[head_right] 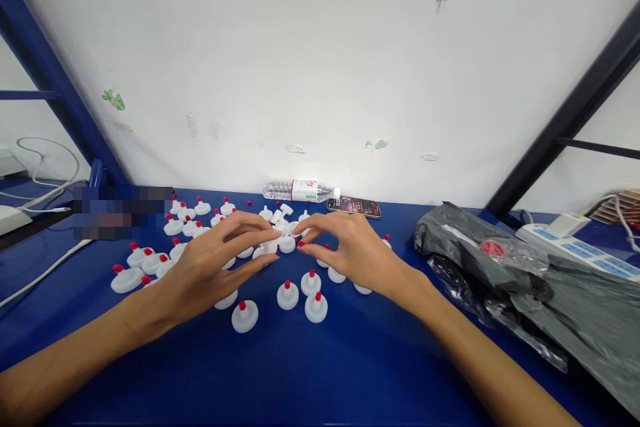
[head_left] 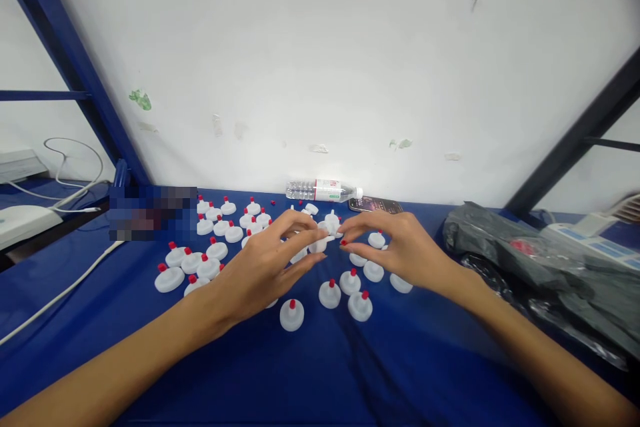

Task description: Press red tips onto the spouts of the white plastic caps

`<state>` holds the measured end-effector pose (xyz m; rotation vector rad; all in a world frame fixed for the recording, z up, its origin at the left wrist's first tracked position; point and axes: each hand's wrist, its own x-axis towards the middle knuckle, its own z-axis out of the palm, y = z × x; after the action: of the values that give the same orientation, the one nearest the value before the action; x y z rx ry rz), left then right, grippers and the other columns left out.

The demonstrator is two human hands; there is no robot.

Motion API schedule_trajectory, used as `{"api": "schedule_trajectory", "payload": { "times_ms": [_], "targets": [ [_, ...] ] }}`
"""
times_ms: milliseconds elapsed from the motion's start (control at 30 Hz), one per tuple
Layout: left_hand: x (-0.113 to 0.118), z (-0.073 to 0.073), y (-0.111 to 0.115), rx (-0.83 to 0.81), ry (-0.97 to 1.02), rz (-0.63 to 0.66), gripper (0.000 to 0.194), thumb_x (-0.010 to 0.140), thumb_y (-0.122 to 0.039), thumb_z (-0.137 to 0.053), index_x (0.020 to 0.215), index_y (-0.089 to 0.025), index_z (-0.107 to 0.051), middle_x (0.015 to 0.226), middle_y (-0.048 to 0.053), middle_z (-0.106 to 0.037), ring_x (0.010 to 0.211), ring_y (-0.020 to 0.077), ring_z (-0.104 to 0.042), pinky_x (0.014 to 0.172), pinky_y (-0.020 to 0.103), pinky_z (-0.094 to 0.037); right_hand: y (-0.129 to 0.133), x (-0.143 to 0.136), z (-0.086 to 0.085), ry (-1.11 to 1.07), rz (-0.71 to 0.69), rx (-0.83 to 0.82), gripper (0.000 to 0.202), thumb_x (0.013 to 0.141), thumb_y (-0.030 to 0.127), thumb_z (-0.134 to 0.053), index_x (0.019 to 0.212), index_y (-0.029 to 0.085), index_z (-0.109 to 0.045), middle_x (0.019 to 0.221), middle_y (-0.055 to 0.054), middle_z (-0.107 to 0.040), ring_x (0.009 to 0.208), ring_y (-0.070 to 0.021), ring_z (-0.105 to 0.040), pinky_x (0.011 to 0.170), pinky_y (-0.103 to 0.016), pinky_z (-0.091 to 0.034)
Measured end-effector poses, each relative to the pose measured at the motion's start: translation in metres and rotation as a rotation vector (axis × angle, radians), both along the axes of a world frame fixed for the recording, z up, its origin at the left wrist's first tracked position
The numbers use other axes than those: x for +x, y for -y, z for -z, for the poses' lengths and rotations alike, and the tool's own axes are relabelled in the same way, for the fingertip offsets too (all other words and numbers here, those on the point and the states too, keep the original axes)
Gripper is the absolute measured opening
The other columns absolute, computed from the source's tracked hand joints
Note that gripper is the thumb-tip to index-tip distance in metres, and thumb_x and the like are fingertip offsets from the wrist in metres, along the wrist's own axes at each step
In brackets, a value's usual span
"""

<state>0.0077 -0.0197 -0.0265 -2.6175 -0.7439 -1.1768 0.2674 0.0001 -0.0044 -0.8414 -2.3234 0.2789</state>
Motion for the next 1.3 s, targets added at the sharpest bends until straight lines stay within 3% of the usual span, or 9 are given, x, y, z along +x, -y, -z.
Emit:
{"api": "schedule_trajectory", "payload": {
  "times_ms": [200,700,933,1033,1133,1300],
  "targets": [
    [0.0,0.001,0.0,-0.037,-0.049,0.077,0.032,0.098,-0.015,-0.064,0.129,-0.019,-0.056,0.121,0.01,-0.059,0.105,0.0182,-0.068,0.086,0.03,-0.061,0.007,-0.006,0.002,0.0,-0.047,-0.026,0.038,0.095,0.023,-0.071,0.13,0.032,-0.057,0.095,0.006,-0.078,0.097,-0.0172,-0.073,0.097,-0.033,-0.05],
    [0.001,-0.001,-0.002,-0.072,-0.012,0.109,0.037,0.098,-0.012,-0.061,0.135,-0.018,-0.057,0.123,0.012,-0.062,0.105,0.0173,-0.067,0.084,0.029,-0.06,0.004,-0.005,0.004,-0.024,-0.092,0.025,0.041,0.097,0.022,-0.069,0.133,0.036,-0.056,0.102,0.007,-0.076,0.098,-0.0158,-0.073,0.093,-0.033,-0.051],
    [0.003,-0.004,-0.002,-0.07,0.083,0.075,0.033,0.096,-0.012,-0.066,0.129,-0.016,-0.063,0.119,0.01,-0.066,0.105,0.0157,-0.067,0.09,0.028,-0.057,0.008,-0.007,0.001,-0.192,-0.099,-0.004,0.029,0.095,0.022,-0.073,0.123,0.028,-0.065,0.099,0.004,-0.078,0.095,-0.0154,-0.074,0.087,-0.03,-0.056],
    [0.002,-0.005,0.0,-0.006,0.122,0.081,0.033,0.092,-0.014,-0.073,0.123,-0.016,-0.066,0.115,0.009,-0.068,0.103,0.0148,-0.067,0.088,0.026,-0.058,0.009,-0.011,0.0,-0.346,-0.114,-0.102,0.023,0.093,0.021,-0.075,0.115,0.026,-0.071,0.096,0.003,-0.079,0.094,-0.0149,-0.074,0.088,-0.029,-0.057],
    [0.001,-0.006,0.003,0.116,0.1,0.083,0.032,0.087,-0.016,-0.079,0.117,-0.014,-0.067,0.11,0.008,-0.07,0.1,0.014,-0.068,0.086,0.024,-0.058,0.009,-0.015,0.0,-0.507,-0.161,-0.339,0.017,0.09,0.025,-0.079,0.106,0.028,-0.077,0.095,0.003,-0.079,0.091,-0.0139,-0.074,0.084,-0.025,-0.058],
    [0.001,-0.005,0.005,0.224,0.102,0.094,0.03,0.087,-0.015,-0.079,0.114,-0.015,-0.067,0.107,0.008,-0.071,0.097,0.0145,-0.071,0.085,0.026,-0.061,0.012,-0.017,-0.003,-0.534,-0.213,-0.597,0.011,0.089,0.029,-0.079,0.1,0.03,-0.081,0.095,0.003,-0.079,0.087,-0.0111,-0.073,0.073,-0.018,-0.056]
  ]
}}
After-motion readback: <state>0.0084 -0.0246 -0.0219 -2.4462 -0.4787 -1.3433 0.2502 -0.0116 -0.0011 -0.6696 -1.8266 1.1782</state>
